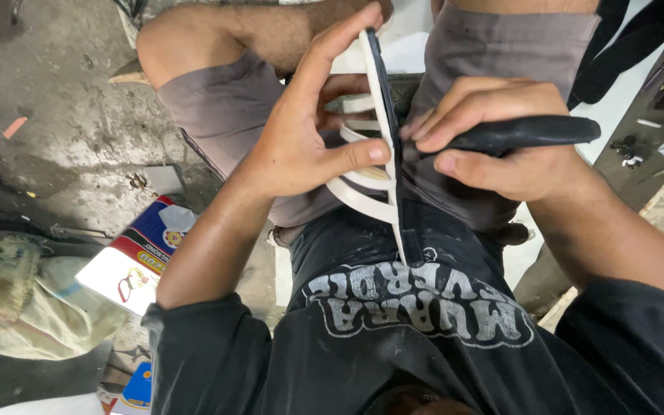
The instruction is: The person sits on the floor and uses a handheld electric grinder to smooth the edges of a shoe sole. They then use a knife to trim and shape the sole material, repeating the process on multiple shoes.
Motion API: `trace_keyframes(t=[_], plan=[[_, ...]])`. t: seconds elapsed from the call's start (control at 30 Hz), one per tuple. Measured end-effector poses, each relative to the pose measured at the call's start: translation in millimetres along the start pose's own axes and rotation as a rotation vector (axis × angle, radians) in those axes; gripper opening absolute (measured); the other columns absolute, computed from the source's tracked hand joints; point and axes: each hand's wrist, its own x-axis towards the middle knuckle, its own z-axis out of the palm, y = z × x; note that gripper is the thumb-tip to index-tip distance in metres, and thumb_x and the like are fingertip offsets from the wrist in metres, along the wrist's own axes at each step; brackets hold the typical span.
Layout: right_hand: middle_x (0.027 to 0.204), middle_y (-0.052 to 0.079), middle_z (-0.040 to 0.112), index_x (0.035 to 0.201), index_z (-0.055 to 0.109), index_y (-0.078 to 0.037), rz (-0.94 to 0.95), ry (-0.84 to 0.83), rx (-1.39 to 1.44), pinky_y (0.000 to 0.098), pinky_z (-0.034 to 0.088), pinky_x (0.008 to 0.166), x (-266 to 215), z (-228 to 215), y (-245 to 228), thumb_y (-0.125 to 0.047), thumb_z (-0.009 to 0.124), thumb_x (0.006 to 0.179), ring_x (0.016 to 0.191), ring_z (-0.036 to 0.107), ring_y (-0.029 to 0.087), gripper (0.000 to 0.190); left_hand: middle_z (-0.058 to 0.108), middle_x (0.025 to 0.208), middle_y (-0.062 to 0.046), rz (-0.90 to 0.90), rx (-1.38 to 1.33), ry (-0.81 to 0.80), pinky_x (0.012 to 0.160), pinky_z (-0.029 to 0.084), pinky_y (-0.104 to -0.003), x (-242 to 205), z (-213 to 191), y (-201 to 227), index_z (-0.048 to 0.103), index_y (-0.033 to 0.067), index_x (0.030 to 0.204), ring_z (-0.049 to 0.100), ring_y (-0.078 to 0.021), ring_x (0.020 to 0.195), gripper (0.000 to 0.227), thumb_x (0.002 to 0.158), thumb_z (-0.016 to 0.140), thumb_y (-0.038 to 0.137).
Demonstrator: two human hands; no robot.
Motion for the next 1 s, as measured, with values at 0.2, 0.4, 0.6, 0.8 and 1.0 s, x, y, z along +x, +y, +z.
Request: trace_keyframes(t=[0.2, 0.4, 0.6, 0.8, 1.0], plan=[[0.100, 0.014, 0.075, 0.103, 0.074, 0.000, 0.089, -0.073, 0.000, 0.0275, 0.061, 0.084, -6, -5, -10, -0.004, 0.077, 0.087, 0.093, 0.077, 0.022, 0.016, 0.035, 0.165, -0.001, 0.051, 0.164, -0.028, 0.110, 0.059, -0.037, -1, 11, -3, 0.031, 0.0189, 0.160, 0.054, -0.0185, 0.131, 0.100, 0.088, 0.099, 0.025], [0.097, 0.014, 0.076, 0.100, 0.076, 0.000, 0.084, -0.156, -0.123, 0.0274, 0.061, 0.081, 0, -9, -24, -0.004, 0.079, 0.084, 0.091, 0.078, 0.021, 0.017, 0.040, 0.159, -0.002, 0.017, 0.110, -0.055, 0.112, 0.056, -0.037, -2, 13, 2, 0.036, 0.0159, 0.161, 0.054, -0.0177, 0.136, 0.097, 0.086, 0.097, 0.024], [0.099, 0.018, 0.072, 0.097, 0.071, 0.003, -0.006, 0.055, -0.155, 0.0317, 0.059, 0.083, 8, 1, -23, -0.003, 0.076, 0.084, 0.092, 0.073, 0.024, 0.016, 0.046, 0.155, -0.003, 0.063, -0.016, -0.058, 0.120, 0.048, -0.034, 6, 1, -8, 0.041, 0.0109, 0.156, 0.050, -0.0151, 0.138, 0.073, 0.102, 0.091, 0.010], [0.102, 0.016, 0.071, 0.102, 0.072, 0.002, -0.049, 0.056, -0.210, 0.0309, 0.057, 0.085, 9, -5, -11, -0.006, 0.075, 0.091, 0.095, 0.072, 0.024, 0.014, 0.047, 0.156, -0.002, 0.009, -0.060, -0.028, 0.113, 0.055, -0.035, 18, 0, -21, 0.044, 0.0103, 0.153, 0.055, -0.0142, 0.129, 0.064, 0.102, 0.084, 0.012], [0.105, 0.011, 0.072, 0.113, 0.073, 0.003, 0.035, 0.138, -0.210, 0.0244, 0.053, 0.086, 19, -9, 5, -0.007, 0.073, 0.106, 0.095, 0.069, 0.017, 0.012, 0.058, 0.135, -0.002, 0.055, 0.027, 0.022, 0.109, 0.053, -0.030, 22, -3, -33, 0.048, 0.0089, 0.151, 0.057, -0.0120, 0.116, 0.051, 0.110, 0.077, 0.012]])
